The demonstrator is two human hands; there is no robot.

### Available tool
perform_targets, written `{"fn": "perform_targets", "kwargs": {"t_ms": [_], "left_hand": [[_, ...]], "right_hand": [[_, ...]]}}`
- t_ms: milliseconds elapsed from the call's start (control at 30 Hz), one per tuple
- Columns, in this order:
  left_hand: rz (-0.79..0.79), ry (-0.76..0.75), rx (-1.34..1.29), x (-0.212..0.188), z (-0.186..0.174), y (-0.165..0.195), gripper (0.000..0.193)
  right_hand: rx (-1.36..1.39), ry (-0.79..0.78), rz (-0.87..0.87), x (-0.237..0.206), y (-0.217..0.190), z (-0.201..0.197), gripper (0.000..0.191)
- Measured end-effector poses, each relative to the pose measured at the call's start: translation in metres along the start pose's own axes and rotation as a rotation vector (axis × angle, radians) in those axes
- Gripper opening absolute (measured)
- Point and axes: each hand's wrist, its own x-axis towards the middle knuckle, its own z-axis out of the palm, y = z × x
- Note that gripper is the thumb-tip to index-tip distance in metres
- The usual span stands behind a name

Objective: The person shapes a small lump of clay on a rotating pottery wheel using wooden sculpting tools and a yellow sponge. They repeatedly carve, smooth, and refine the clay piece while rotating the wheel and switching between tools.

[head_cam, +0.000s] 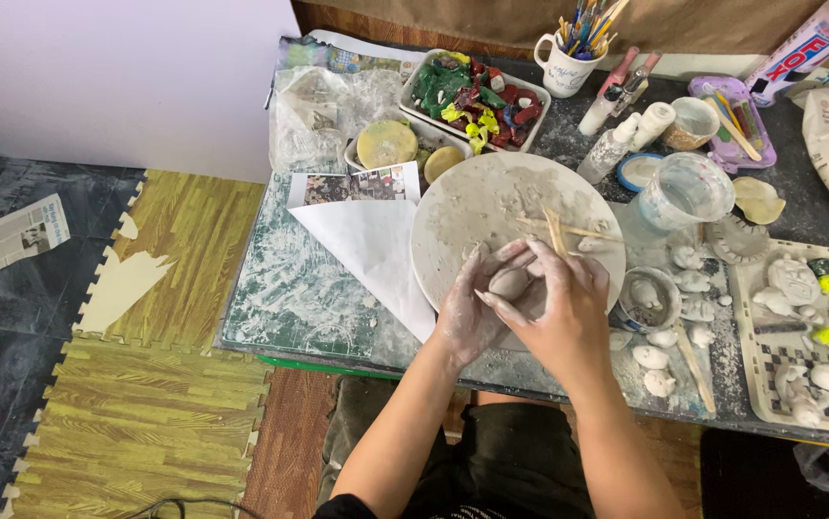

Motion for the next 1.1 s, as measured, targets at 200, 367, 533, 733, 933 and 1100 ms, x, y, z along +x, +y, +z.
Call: {"fn": "perform_targets", "kwargs": {"t_ms": [200, 367, 533, 733, 933, 1100], "left_hand": [[-0.058, 0.058, -0.151, 0.006, -0.013, -0.009, 0.056], [-0.047, -0.011, -0.164, 0.009, -0.017, -0.009, 0.056], [-0.052, 0.013, -0.112, 0.008, -0.010, -0.008, 0.059], [-0.022, 0.054, -0.103, 0.009, 0.001, -0.007, 0.057], [0.070, 0.048, -0.062, 0.005, 0.010, -0.004, 0.058], [0.101, 0.055, -0.039, 0.003, 0.019, 0.000, 0.058]], "right_hand": [[0.034, -0.064, 0.063, -0.001, -0.002, 0.003, 0.085], [0.079, 0.099, -0.005, -0.012, 0.023, 0.005, 0.050], [0.479, 0.177, 0.343, -0.025, 0.067, -0.001, 0.011], [0.368, -0.044, 0.398, -0.005, 0.073, -0.013, 0.027], [0.574, -0.247, 0.105, 0.092, 0.039, -0.002, 0.039], [0.259, -0.448, -0.147, 0.185, 0.014, 0.059, 0.039]]}}
